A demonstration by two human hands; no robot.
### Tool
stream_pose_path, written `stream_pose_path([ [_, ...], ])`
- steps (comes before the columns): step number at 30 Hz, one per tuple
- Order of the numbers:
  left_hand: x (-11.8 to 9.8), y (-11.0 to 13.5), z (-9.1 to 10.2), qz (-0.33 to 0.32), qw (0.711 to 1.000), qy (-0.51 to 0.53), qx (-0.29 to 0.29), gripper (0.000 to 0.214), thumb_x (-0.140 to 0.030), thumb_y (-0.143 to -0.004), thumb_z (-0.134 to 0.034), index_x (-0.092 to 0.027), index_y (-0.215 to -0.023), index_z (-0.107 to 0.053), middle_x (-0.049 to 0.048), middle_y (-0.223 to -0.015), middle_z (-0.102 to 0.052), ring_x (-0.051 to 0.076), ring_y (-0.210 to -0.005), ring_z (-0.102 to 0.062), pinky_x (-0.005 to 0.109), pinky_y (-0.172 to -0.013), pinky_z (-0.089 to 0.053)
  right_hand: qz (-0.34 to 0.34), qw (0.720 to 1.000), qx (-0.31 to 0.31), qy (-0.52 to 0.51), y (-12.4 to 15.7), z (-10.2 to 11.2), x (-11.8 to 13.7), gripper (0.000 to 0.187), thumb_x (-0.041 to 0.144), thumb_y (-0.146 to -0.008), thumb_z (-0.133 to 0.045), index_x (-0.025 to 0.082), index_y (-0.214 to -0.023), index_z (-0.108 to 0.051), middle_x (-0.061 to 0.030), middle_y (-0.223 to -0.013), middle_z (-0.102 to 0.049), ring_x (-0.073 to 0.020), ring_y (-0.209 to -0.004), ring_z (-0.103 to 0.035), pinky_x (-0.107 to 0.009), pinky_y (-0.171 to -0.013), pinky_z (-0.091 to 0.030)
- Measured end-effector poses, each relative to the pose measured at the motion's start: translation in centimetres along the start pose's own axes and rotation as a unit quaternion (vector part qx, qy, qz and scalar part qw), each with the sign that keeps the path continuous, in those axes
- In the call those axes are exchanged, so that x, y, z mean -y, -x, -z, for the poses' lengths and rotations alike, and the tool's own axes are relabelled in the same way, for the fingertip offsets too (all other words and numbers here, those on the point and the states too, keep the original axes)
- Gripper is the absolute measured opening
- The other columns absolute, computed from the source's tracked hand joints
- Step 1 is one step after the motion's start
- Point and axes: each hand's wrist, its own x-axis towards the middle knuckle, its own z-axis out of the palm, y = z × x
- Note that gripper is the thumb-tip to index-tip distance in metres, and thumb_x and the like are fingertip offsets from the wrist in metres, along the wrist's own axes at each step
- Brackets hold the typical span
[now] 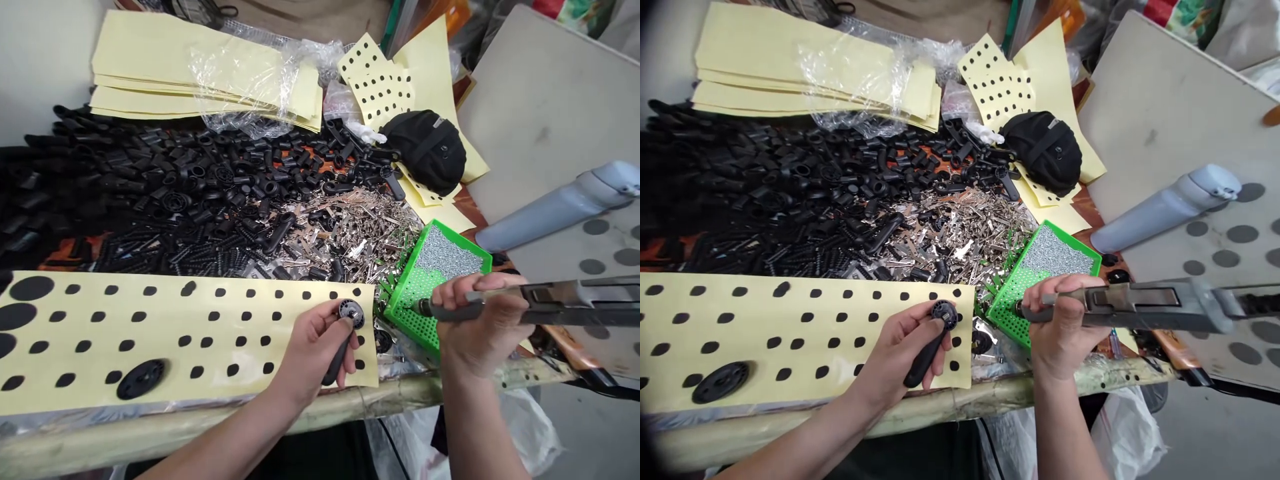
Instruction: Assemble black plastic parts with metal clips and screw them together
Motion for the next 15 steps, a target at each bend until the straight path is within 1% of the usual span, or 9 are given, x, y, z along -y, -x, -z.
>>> stream_pose_path([
  [3,0.0,0.07,-0.01,0.003,1.0,-0.004,0.002,0.02,-0.033,-0.077,-0.06,-0.013,-0.077,-0.056,-0.0014,-0.056,-0.058,0.007,-0.034,-0.048,0.015,-0.028,-0.038,-0.004,1.0,-0.011,-0.002,0.11,-0.31,-0.45,0.046,0.057,-0.062,-0.076,0.02,-0.07,-0.05,0.0103,-0.049,-0.049,-0.007,-0.035,-0.042,-0.022,-0.035,-0.034],
  [6,-0.1,0.1,-0.13,0.002,1.0,-0.008,-0.003,0.019,-0.032,-0.076,-0.061,-0.013,-0.08,-0.057,-0.0019,-0.056,-0.058,0.007,-0.035,-0.049,0.015,-0.028,-0.038,-0.014,1.0,-0.006,-0.008,0.0,-0.48,-0.52,0.048,0.059,-0.06,-0.077,0.02,-0.068,-0.049,0.0102,-0.049,-0.049,-0.0069,-0.036,-0.042,-0.021,-0.035,-0.034],
  [11,-0.17,0.07,-0.26,0.001,1.0,-0.012,-0.008,0.02,-0.032,-0.076,-0.061,-0.013,-0.083,-0.058,-0.0021,-0.058,-0.057,0.007,-0.037,-0.05,0.014,-0.028,-0.039,-0.006,1.0,0.003,-0.005,0.01,-0.36,-0.69,0.045,0.055,-0.063,-0.077,0.02,-0.071,-0.051,0.0096,-0.052,-0.05,-0.007,-0.037,-0.043,-0.022,-0.035,-0.036],
  [15,-0.12,-0.02,-0.2,0.002,1.0,-0.017,-0.005,0.022,-0.034,-0.076,-0.061,-0.013,-0.082,-0.058,-0.0021,-0.058,-0.057,0.007,-0.036,-0.05,0.015,-0.028,-0.038,-0.005,1.0,0.001,-0.002,0.21,-0.38,-0.74,0.045,0.055,-0.061,-0.078,0.02,-0.071,-0.052,0.0093,-0.051,-0.05,-0.0074,-0.037,-0.042,-0.022,-0.034,-0.035],
])
